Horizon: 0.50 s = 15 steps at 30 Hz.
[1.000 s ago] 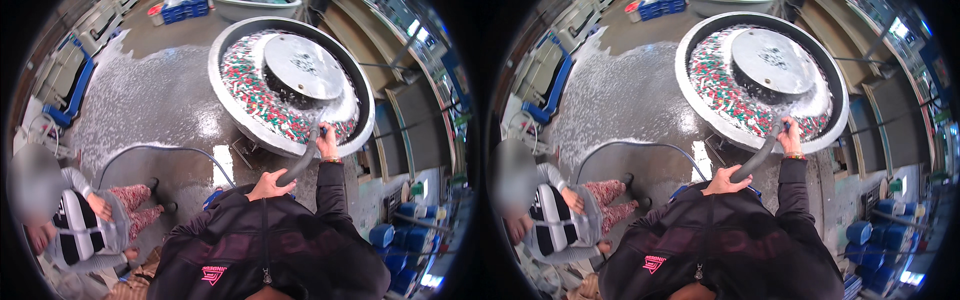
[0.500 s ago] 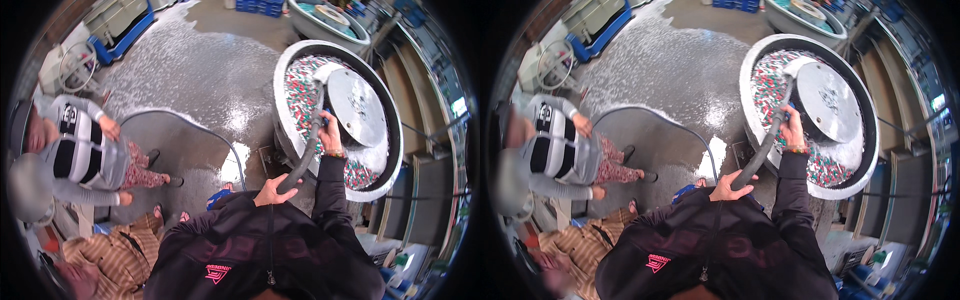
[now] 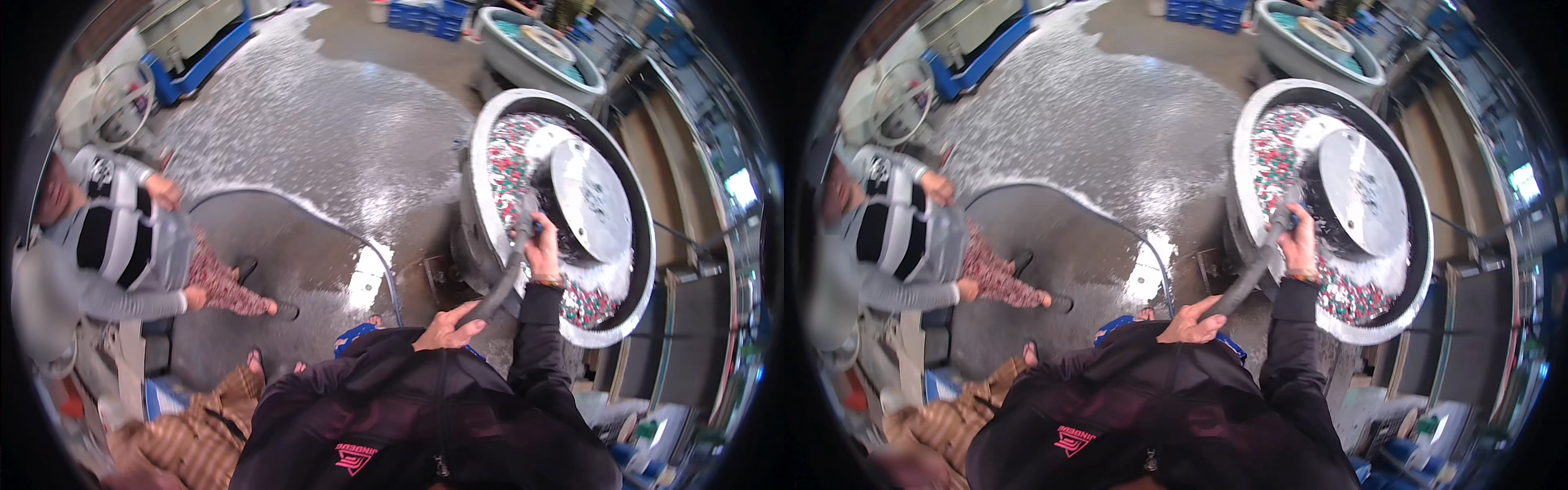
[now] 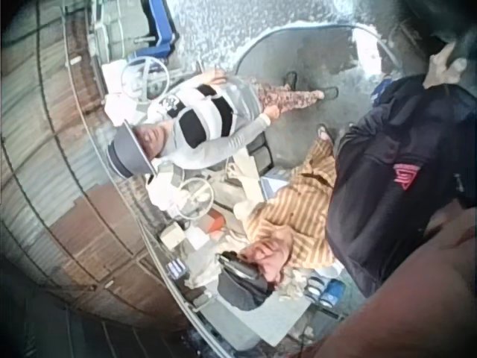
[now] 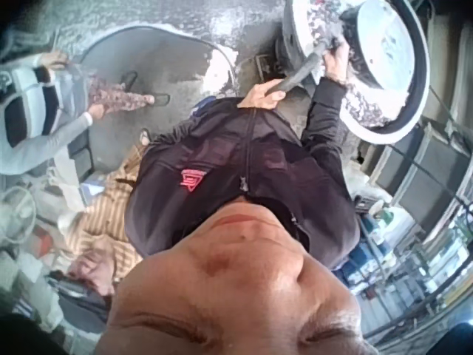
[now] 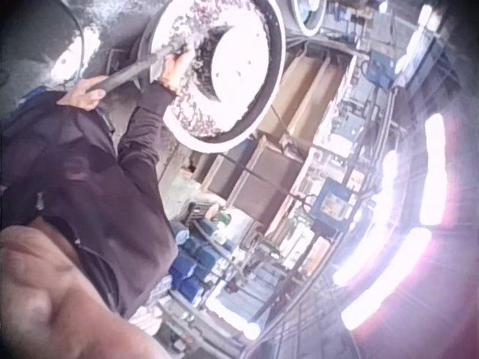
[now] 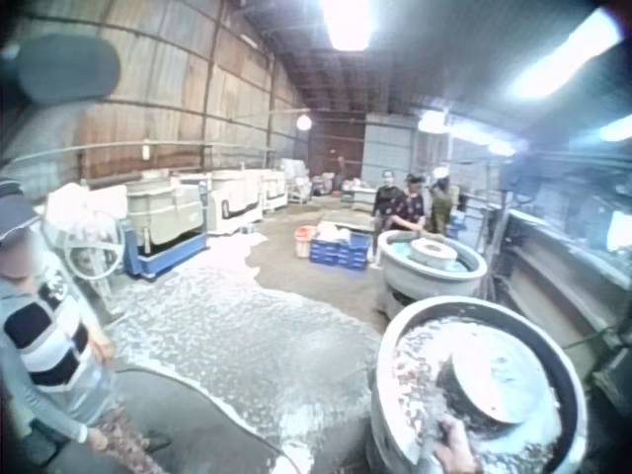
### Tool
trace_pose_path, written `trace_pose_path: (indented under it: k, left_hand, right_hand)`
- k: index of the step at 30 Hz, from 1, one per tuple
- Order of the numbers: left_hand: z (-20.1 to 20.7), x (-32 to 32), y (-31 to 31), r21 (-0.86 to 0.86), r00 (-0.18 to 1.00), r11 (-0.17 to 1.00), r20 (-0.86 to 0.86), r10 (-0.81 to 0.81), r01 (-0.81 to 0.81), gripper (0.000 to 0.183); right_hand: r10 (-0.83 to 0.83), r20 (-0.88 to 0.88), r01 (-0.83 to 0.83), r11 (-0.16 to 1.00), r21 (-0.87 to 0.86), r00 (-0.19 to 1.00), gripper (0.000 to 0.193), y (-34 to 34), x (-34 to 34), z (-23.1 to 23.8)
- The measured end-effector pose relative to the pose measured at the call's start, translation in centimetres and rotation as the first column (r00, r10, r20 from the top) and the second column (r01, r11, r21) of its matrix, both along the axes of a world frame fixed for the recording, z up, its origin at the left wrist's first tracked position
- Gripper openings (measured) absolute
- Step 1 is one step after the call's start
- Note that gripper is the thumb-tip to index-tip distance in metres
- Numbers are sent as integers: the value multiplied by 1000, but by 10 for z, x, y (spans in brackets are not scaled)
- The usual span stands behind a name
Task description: The person sprays water from a hose into a large vibratory finishing bowl filled with multicolored ceramic media while several people stand nearby and observe.
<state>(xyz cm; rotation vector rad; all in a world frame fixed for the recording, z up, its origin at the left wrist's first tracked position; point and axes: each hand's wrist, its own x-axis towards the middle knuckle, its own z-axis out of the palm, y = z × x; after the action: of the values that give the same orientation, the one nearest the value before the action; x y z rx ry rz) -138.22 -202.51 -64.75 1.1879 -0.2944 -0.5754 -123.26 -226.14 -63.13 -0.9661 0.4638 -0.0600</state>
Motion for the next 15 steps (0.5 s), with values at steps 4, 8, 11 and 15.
trace_pose_path:
  k: [4, 8, 11, 15]
  left_hand:
    - [-10, 0, 10, -225, 995, 974, -94, -46, 23, 42]
    - [-3, -2, 10, -304, 993, 952, -104, -63, 29, 39]
    - [-10, -10, 9, -393, 981, 919, -172, -94, 20, 38]
    - [-12, -34, -6, -420, 972, 908, -214, -99, 0, 34]
  right_hand:
    - [69, 100, -67, 997, -25, 993, 15, 25, 16, 19]
    - [-8, 46, 12, 996, -87, 999, 18, 31, 11, 28]
    - [-40, 29, 44, 990, -133, 999, 30, 33, -4, -2]
    - [-291, 286, 321, 80, -944, 913, 37, -21, -40, -71]
